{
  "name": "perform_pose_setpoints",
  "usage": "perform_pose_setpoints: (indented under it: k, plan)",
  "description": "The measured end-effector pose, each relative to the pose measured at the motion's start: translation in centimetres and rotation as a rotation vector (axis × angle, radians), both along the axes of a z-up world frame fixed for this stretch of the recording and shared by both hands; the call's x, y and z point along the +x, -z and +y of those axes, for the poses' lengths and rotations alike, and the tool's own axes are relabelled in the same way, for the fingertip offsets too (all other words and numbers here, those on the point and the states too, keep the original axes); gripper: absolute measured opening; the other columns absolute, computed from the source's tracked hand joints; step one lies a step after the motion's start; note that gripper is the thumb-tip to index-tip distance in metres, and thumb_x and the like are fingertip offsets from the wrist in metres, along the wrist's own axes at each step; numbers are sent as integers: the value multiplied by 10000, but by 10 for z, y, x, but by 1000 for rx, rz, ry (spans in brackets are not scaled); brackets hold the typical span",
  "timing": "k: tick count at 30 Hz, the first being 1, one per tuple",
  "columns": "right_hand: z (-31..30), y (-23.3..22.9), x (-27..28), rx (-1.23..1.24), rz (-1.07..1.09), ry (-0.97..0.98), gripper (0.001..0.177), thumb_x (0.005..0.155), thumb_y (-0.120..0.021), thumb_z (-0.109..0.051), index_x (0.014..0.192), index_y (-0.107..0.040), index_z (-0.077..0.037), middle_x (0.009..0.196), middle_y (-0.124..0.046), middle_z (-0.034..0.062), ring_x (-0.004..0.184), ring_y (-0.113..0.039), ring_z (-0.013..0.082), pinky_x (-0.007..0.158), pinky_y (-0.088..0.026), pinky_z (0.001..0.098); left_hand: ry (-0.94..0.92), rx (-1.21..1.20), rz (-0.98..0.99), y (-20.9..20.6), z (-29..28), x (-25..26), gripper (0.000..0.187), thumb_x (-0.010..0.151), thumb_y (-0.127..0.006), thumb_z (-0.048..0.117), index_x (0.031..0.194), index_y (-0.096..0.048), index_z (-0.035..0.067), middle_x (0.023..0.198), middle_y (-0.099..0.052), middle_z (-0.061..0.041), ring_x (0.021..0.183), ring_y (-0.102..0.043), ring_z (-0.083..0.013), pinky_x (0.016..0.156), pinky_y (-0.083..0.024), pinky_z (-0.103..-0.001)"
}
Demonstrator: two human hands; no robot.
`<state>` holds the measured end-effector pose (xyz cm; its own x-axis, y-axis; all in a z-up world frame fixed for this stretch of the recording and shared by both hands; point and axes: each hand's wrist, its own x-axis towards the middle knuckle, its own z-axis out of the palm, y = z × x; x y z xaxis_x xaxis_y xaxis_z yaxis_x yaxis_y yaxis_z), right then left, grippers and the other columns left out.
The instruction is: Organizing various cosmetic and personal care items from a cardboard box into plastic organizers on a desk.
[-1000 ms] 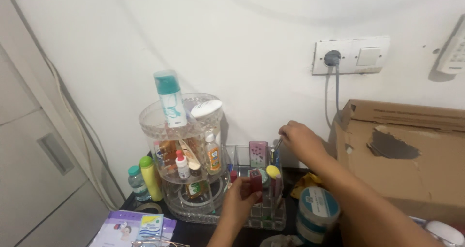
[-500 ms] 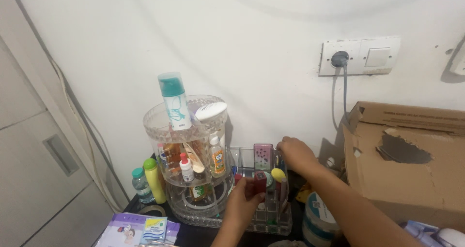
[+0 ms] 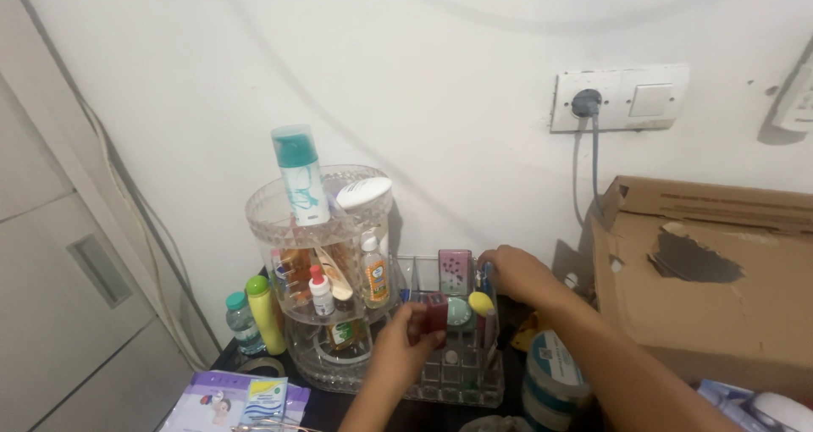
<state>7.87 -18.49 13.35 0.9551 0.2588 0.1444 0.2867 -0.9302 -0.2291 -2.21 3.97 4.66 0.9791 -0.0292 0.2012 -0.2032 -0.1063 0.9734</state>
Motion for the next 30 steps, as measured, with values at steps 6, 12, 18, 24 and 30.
perform_pose_setpoints:
  k: [6,12,18,24,30]
  plan:
    - [-10,-16,-11,156,56,51,368,900,-655,-140,1264,-702,-129,1078,-745,139,1002,-723,281,931,-560,408,13,248,-64,-5,7,-21,425,822,-776,5,1202,-594,65,1133,-711,-52,1084,-739,-172,926,-574,-300]
    - [-17,-34,-27,194,31,93,380,929,-643,-180,1307,-676,-158,1156,-715,97,1042,-700,243,938,-571,402,45,457,-107,-12,8,-33,380,812,-744,11,1168,-628,82,1102,-767,-83,1084,-747,-230,918,-576,-334]
    - [-35,-38,-43,267,-36,105,373,924,-656,-208,1296,-681,-201,1162,-691,86,1047,-692,231,884,-599,386,74,411,-178,-25,6,-40,497,807,-749,29,1265,-587,131,1193,-723,-105,1134,-706,-260,928,-546,-352]
    - [-49,-28,-48,289,-95,83,358,914,-685,-243,1269,-699,-194,1162,-696,91,1043,-694,224,892,-584,368,79,523,-166,-29,7,-38,437,783,-770,74,1175,-579,110,1079,-704,-121,1033,-696,-288,888,-546,-378]
    - [-52,-35,-61,329,-131,63,361,904,-692,-240,1261,-704,-189,1177,-695,83,1046,-692,215,904,-573,362,43,702,-286,-24,12,-33,366,763,-796,72,1076,-606,82,1086,-652,-160,1058,-590,-366,869,-505,-441]
